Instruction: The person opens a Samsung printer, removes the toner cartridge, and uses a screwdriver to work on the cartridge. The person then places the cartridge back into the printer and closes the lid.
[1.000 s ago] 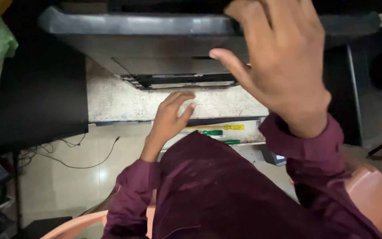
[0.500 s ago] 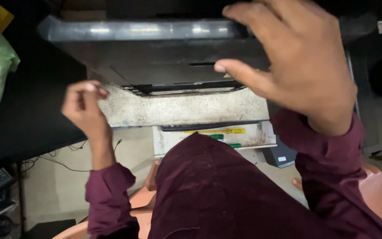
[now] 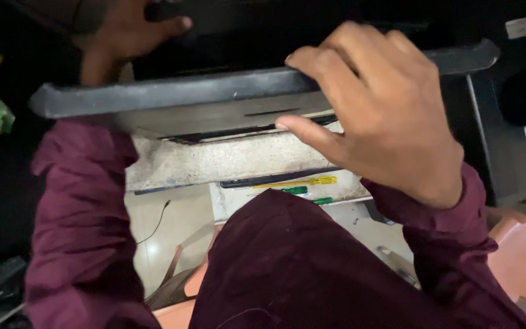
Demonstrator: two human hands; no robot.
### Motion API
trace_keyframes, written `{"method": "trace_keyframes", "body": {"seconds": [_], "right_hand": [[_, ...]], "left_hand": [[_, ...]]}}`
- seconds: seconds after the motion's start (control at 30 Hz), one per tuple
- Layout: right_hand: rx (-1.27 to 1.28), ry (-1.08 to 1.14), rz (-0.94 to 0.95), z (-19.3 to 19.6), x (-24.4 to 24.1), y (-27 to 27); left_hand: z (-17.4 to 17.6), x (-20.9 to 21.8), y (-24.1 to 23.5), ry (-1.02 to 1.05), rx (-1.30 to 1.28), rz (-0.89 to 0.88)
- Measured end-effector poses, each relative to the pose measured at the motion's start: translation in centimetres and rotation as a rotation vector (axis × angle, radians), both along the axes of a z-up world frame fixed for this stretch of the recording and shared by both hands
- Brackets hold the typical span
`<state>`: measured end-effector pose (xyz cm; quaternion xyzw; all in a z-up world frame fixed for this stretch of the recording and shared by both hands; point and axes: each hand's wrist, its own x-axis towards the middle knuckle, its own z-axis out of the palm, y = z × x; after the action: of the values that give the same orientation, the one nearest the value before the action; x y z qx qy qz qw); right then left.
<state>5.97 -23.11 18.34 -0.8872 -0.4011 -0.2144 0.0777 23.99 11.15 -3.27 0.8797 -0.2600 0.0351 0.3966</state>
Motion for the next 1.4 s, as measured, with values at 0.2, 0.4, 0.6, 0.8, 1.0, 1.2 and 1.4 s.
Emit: {"method": "trace_keyframes", "body": {"seconds": [0.2, 0.4, 0.6, 0.8, 1.0, 1.2, 1.4], "right_hand": [[-0.067, 0.004, -0.109, -1.2, -1.5, -0.4], [0.042, -0.043, 0.004, -3.0, -6.9, -0.9], [0.051, 0.18, -0.017, -3.3, -13.7, -1.4], [-0.024, 0.357, -0.043, -2.7, -15.7, -2.8], [0.249, 0.499, 0.055, -2.2, -16.8, -7.7], [0.774, 0.561, -0.276, -8.2, -12.3, -14.1], [0.979, 0.884, -0.294, -19.8, -6.8, -13.1]], "left_hand": [[-1.5, -1.8, -0.3, -0.238, 0.121, 0.14], [0.7, -7.6, -1.5, -0.343, 0.191, 0.248], [2.0, -13.3, -2.7, -0.404, 0.207, 0.338], [2.5, -15.1, -3.0, -0.393, 0.224, 0.353], [2.7, -17.1, -3.1, -0.414, 0.163, 0.34], [3.2, -18.9, -3.5, -0.373, 0.12, 0.36], [3.5, -20.2, -3.7, -0.302, -0.063, 0.312]]}}
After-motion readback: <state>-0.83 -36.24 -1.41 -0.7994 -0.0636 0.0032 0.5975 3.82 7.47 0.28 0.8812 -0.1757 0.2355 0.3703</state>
